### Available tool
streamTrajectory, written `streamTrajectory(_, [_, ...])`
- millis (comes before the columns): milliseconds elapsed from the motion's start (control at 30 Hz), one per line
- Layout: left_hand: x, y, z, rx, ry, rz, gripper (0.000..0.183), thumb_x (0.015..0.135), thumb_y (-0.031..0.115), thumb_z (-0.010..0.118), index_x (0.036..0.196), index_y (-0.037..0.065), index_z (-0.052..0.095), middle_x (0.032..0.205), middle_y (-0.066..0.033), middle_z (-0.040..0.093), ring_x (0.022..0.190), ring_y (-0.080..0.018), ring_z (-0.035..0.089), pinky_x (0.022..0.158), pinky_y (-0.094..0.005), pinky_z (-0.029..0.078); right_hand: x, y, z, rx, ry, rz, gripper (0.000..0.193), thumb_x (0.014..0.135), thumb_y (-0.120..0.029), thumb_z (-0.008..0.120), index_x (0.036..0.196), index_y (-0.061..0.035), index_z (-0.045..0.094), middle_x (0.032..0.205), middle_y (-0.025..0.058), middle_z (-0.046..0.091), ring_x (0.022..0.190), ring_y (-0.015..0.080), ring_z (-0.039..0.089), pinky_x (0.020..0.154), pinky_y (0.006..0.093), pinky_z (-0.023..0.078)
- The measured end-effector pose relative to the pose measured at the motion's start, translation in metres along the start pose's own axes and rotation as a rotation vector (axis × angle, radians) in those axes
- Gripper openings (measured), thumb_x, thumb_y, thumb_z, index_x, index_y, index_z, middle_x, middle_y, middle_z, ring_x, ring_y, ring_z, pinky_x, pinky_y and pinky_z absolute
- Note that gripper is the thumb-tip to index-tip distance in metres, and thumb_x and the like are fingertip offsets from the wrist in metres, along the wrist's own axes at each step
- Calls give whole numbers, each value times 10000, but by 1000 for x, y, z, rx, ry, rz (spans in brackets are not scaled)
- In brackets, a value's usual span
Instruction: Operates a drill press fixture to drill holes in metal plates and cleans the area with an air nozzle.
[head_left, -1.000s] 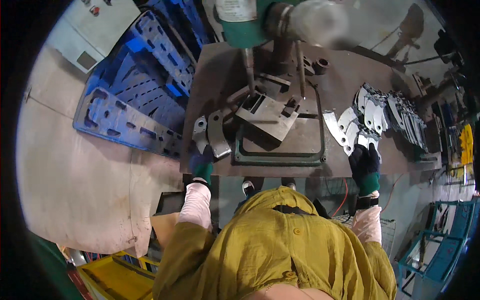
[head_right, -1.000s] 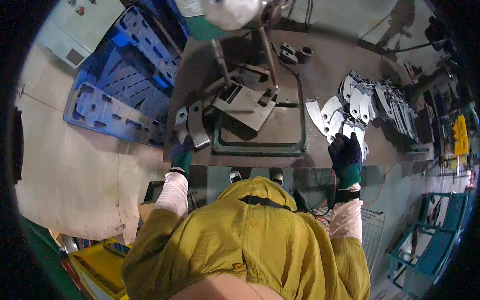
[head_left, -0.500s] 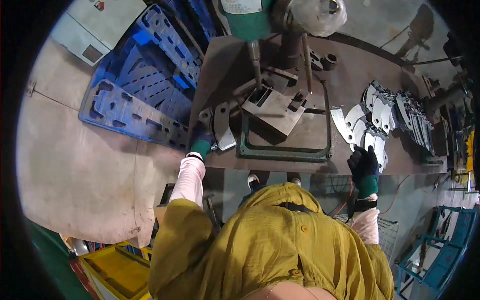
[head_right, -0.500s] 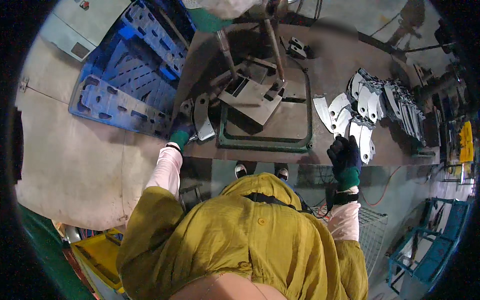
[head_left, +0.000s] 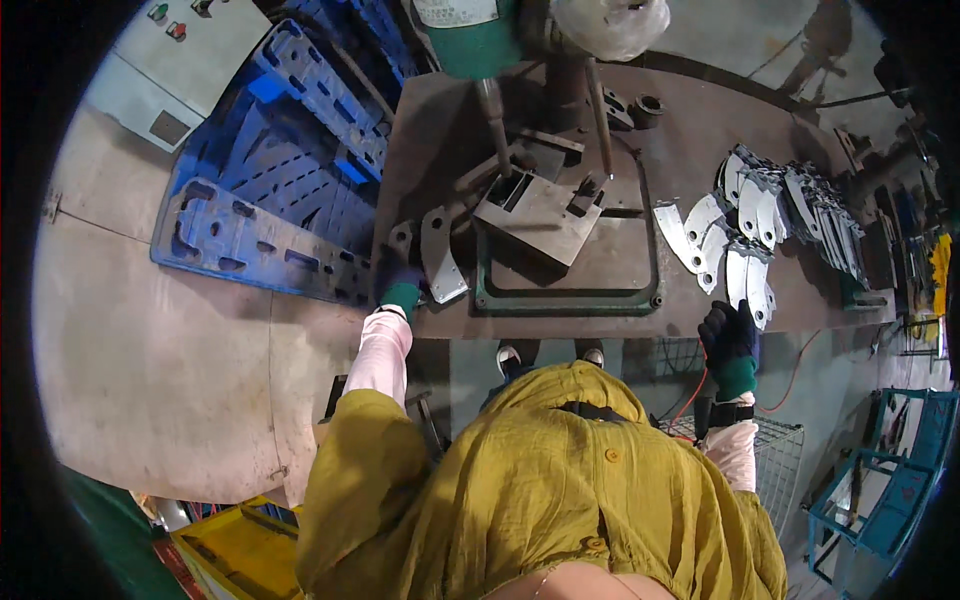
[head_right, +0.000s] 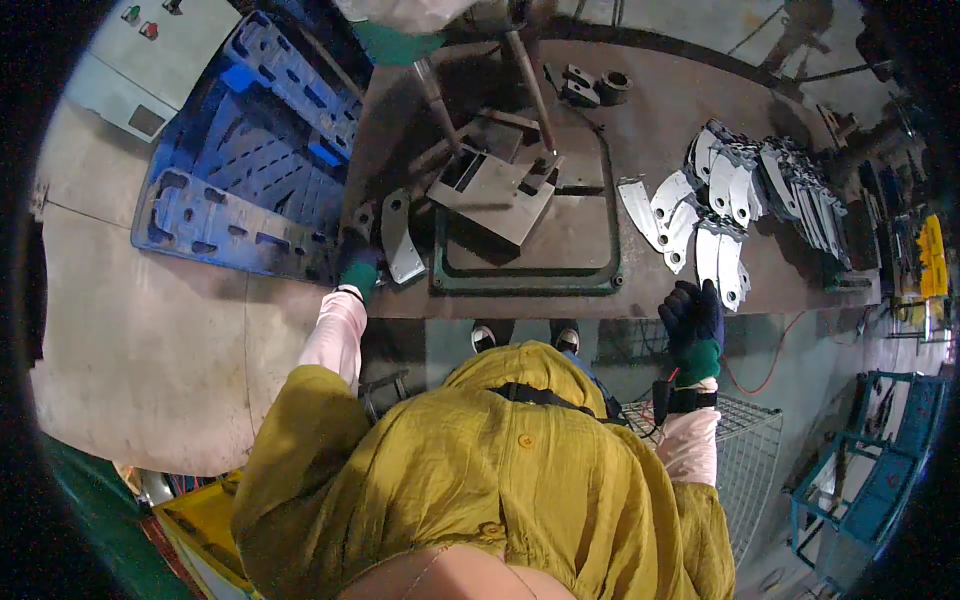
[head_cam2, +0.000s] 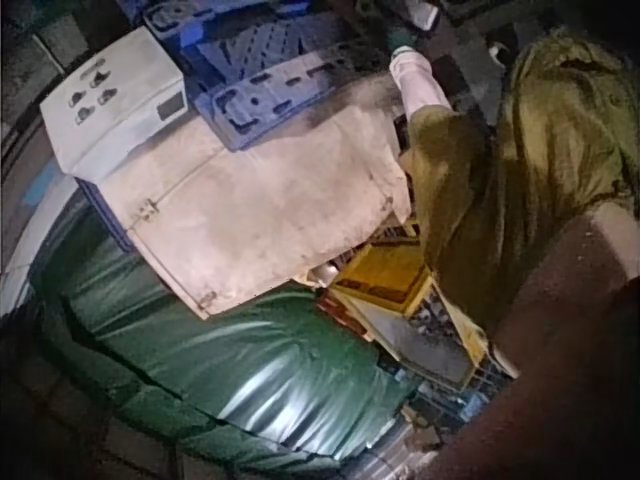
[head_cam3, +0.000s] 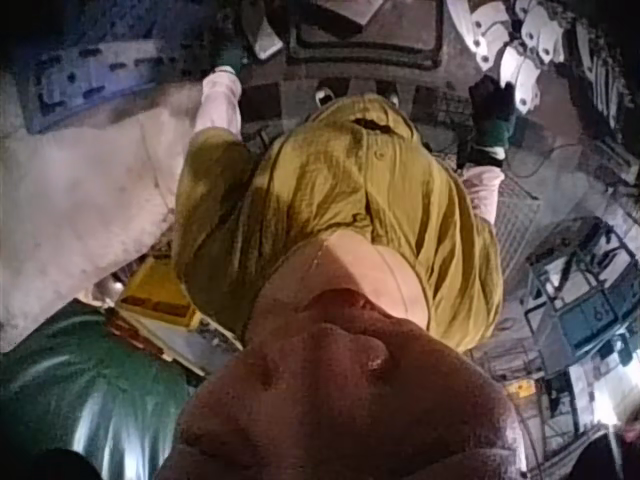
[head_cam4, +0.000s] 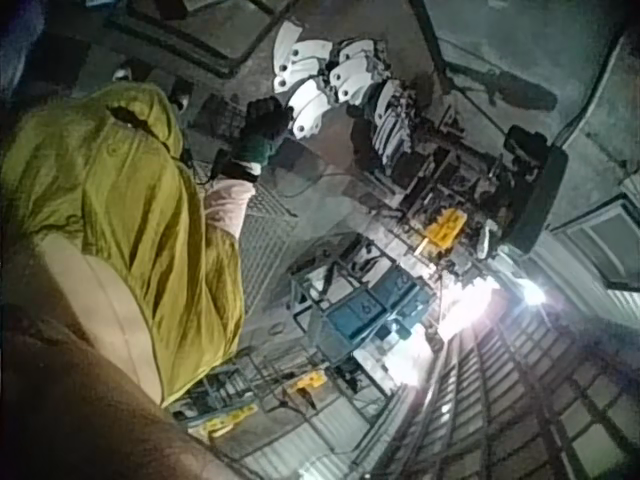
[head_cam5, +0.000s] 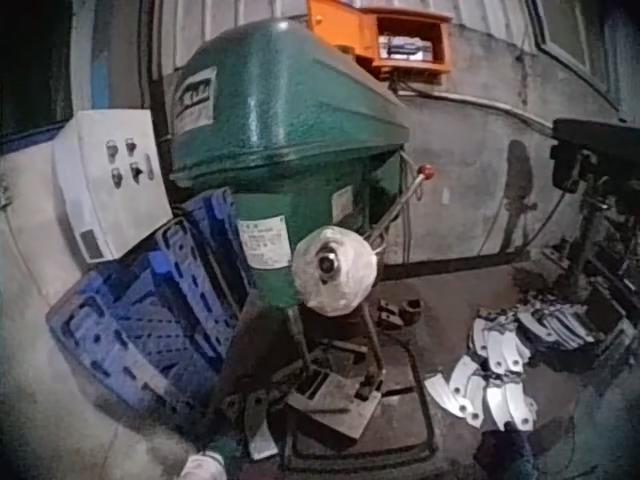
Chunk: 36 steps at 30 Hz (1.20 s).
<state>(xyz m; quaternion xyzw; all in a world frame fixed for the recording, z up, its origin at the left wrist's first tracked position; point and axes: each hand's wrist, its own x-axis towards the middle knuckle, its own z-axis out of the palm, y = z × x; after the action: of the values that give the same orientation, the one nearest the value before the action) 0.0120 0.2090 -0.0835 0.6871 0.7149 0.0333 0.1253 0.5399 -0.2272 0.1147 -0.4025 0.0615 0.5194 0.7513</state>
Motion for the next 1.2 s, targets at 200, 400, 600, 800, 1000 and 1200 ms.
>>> streamTrajectory(200, [-26,53,-43,209,-409,472,366,820,290,621,1122,89,667,1079,-193,667,953,-358,647,814,-431,506,10,21,-55,-318,93,-313,428,947,-439,542,1038,-24,592,807,57,594,748,218,583,697,363,512])
streamTrajectory(400, [-24,50,-49,371,-405,555,264,792,248,635,1009,130,727,1042,-174,685,898,-360,666,797,-434,523,16,-3,-24,-344,319,-138,314,945,-347,566,1057,-56,606,809,75,611,682,225,593,640,377,516])
streamTrajectory(600, [-33,58,-57,235,-302,410,379,773,320,675,1027,39,693,1084,-237,662,949,-392,641,828,-415,504,38,-3,-32,-1773,494,-499,570,848,-437,629,1256,-47,551,1041,175,664,949,336,641,827,421,506])
streamTrajectory(800, [-60,78,-89,-318,47,-44,680,743,474,700,1134,-74,597,1151,-218,635,1027,-337,606,906,-376,469,92,-16,4,-1899,461,-612,428,802,-363,648,1142,-124,547,1065,157,643,1011,348,599,862,443,468])
streamTrajectory(1000, [-132,110,-135,-210,250,156,850,819,555,639,1427,16,390,1379,-222,495,1241,-364,500,1022,-441,401,161,3,-1,-2122,615,-553,330,834,-290,587,1093,-88,606,1038,166,681,1000,366,637,852,463,490])
streamTrajectory(1200, [-198,121,-134,-805,271,353,593,868,203,683,1394,50,456,1386,-131,518,1187,-274,563,960,-386,462,140,-23,35,-2107,422,-268,265,803,-325,617,943,-118,706,1000,143,693,971,334,655,816,447,512])
